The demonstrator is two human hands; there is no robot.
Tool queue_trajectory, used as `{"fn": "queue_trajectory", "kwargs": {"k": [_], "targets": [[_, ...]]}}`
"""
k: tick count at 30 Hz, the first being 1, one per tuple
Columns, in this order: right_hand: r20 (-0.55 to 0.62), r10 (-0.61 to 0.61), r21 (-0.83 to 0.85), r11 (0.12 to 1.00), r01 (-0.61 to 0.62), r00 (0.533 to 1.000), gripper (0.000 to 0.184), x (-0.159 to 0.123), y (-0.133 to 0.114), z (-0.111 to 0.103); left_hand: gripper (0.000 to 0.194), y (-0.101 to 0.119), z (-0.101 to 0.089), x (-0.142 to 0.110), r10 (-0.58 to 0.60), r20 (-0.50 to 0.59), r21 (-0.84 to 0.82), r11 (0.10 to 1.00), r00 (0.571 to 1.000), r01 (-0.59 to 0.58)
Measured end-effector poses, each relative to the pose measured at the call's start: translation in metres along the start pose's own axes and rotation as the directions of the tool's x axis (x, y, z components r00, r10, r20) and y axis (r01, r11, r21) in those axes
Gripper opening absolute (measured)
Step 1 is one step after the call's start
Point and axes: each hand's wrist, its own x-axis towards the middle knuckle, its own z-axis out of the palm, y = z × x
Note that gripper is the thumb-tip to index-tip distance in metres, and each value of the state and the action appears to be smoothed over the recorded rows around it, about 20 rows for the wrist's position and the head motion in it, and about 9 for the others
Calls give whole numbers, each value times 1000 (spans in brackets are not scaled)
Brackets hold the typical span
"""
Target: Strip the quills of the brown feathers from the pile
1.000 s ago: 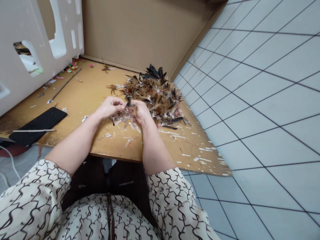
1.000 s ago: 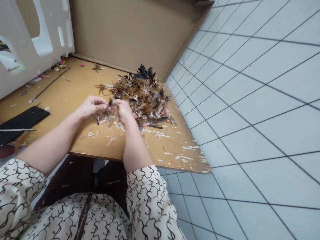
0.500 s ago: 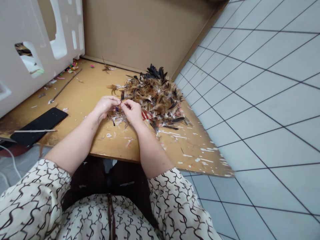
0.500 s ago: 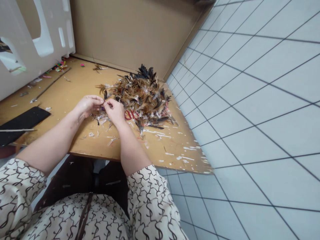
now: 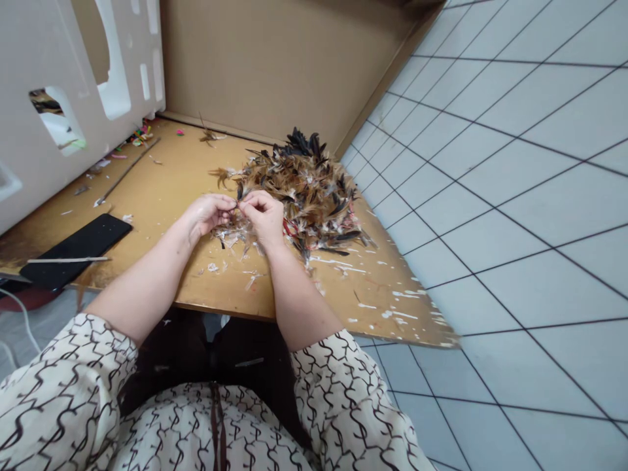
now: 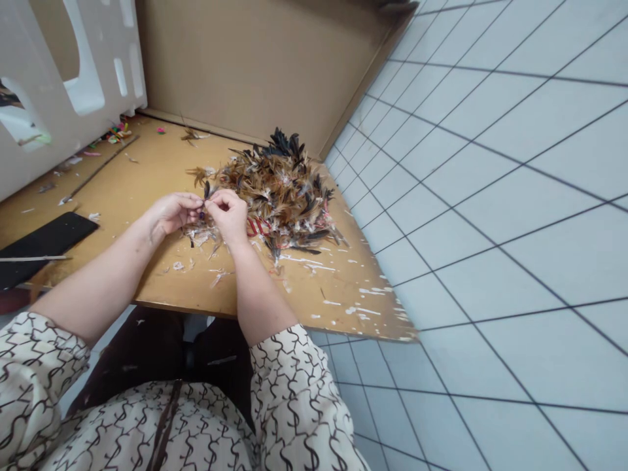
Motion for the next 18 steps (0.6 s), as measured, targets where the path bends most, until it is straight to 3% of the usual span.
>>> {"fn": "queue_trajectory", "kwargs": {"k": [12, 18], "targets": [[39, 187, 275, 942, -191, 982, 16, 1, 3, 3, 17, -2, -4, 4, -59, 104, -76, 995, 993, 67], [71, 236, 228, 942, -246, 969, 18, 2, 3, 2, 17, -2, -6, 5, -83, 150, -50, 995, 985, 92]]}}
